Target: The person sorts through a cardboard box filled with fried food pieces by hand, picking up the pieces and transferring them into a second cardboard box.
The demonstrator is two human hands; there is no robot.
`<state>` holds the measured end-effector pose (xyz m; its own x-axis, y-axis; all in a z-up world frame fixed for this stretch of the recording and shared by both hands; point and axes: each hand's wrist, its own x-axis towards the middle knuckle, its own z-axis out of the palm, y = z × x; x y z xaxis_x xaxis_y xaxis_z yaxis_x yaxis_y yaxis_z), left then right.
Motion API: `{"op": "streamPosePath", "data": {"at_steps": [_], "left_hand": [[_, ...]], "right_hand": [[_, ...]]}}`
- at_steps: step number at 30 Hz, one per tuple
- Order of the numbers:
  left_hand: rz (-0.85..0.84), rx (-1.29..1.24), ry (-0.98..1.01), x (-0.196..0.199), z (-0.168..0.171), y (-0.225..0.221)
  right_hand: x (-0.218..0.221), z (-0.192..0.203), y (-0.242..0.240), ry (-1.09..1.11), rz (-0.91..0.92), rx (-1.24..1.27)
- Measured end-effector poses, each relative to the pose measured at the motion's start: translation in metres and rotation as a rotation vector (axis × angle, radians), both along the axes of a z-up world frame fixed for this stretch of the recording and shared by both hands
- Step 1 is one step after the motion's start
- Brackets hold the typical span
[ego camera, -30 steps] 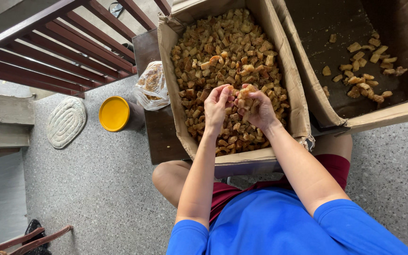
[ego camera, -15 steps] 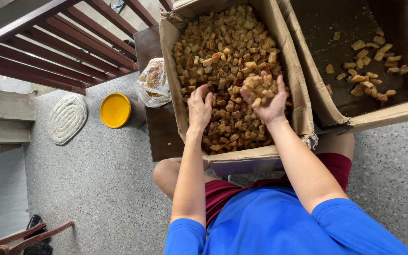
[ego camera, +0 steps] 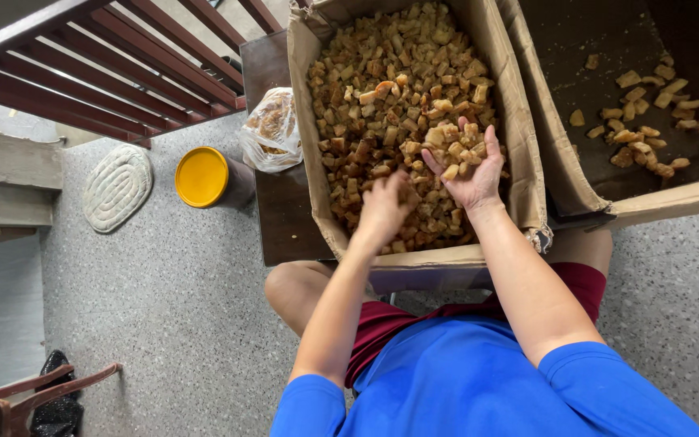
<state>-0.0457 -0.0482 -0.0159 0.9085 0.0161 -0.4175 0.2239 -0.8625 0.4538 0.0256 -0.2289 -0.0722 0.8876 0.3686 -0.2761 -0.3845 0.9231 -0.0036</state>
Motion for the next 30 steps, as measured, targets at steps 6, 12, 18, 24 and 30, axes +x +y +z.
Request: {"op": "streamPosePath", "data": {"at_steps": [6, 12, 18, 24, 30], "left_hand": [[0.287, -0.475, -0.169, 0.046, 0.030, 0.034], [0.102, -0.583, -0.040, 0.073, 0.085, -0.014], [-0.054, -0.626, 0.010, 0.085, 0.069, -0.039], [-0.077, -0.912, -0.059, 0.086, 0.040, -0.033], [0.180, -0.624, -0.338, 0.072, 0.003, -0.002]], "right_hand": [[-0.004, 0.009, 0.002, -0.037, 0.076, -0.103], [-0.004, 0.007, 0.009, -0.070, 0.124, -0.238], [0.001, -0.024, 0.007, -0.108, 0.156, -0.166], [-0.001, -0.005, 0.011, -0.101, 0.167, -0.280], [-0.003, 0.007, 0.011, -0.111, 0.185, -0.245]]}}
